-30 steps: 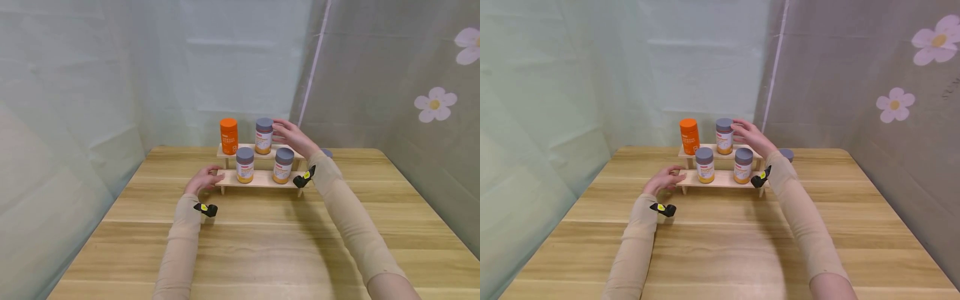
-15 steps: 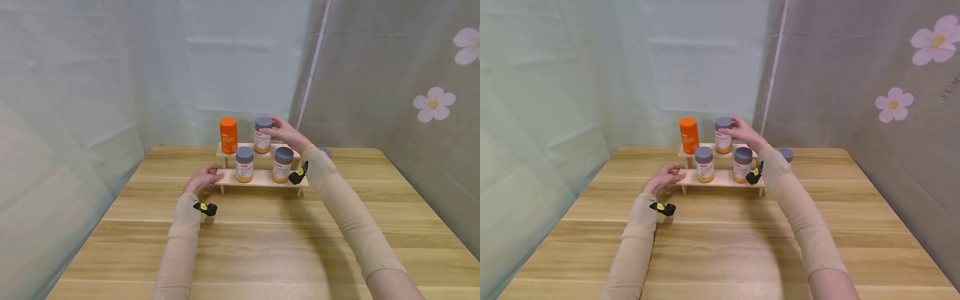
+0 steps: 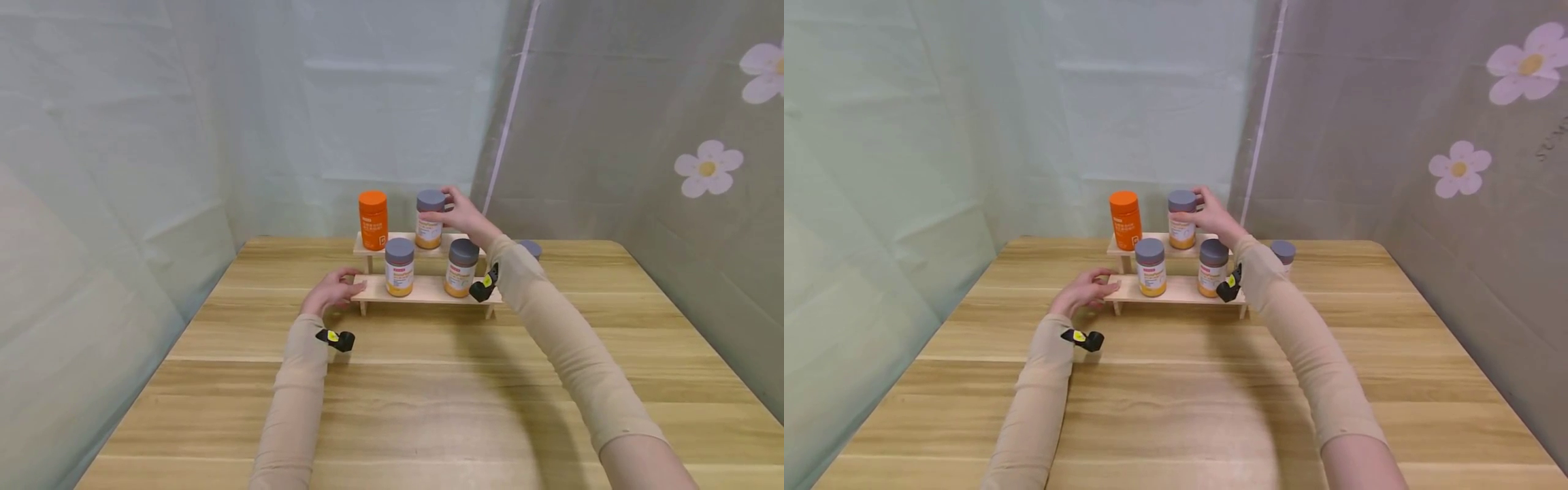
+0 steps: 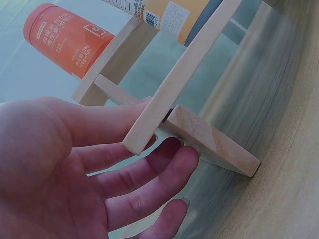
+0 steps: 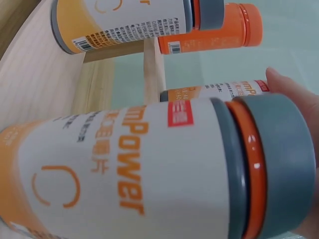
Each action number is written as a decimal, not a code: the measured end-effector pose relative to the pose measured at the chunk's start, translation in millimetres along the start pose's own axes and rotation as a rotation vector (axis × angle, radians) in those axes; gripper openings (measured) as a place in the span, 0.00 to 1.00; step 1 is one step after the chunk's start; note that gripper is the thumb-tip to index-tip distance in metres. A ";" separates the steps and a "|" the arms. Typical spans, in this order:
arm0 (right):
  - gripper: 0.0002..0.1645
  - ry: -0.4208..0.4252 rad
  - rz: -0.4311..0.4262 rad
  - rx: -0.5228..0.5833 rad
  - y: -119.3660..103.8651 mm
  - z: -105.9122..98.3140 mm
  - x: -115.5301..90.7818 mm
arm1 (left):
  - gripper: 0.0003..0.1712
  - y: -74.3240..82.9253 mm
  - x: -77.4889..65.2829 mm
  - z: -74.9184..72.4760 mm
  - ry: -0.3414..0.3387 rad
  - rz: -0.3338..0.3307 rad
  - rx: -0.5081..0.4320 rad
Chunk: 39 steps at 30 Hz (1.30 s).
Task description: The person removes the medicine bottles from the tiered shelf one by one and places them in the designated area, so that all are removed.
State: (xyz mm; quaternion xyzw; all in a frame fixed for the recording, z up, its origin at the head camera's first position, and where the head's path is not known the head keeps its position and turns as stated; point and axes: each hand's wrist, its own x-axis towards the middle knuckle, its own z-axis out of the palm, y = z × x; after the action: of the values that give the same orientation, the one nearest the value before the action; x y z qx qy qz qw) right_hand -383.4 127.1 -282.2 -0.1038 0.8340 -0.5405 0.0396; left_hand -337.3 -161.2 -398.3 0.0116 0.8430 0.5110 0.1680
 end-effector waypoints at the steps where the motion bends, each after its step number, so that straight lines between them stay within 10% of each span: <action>1: 0.43 -0.001 -0.007 0.008 1.0 -1.2 0.4 | 0.33 0.1 0.3 -0.3 -0.002 0.000 0.002; 39: 0.37 0.273 -0.139 0.215 7.7 -43.6 -32.4 | 0.34 -2.9 4.9 -5.1 -0.005 0.017 -0.002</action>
State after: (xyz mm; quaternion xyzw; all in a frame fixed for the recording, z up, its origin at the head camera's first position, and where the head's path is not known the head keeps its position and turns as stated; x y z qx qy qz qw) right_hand -360.6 176.1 -272.7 -0.0821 0.7599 -0.6369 -0.1005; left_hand -343.0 -166.0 -400.1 0.0197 0.8420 0.5130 0.1657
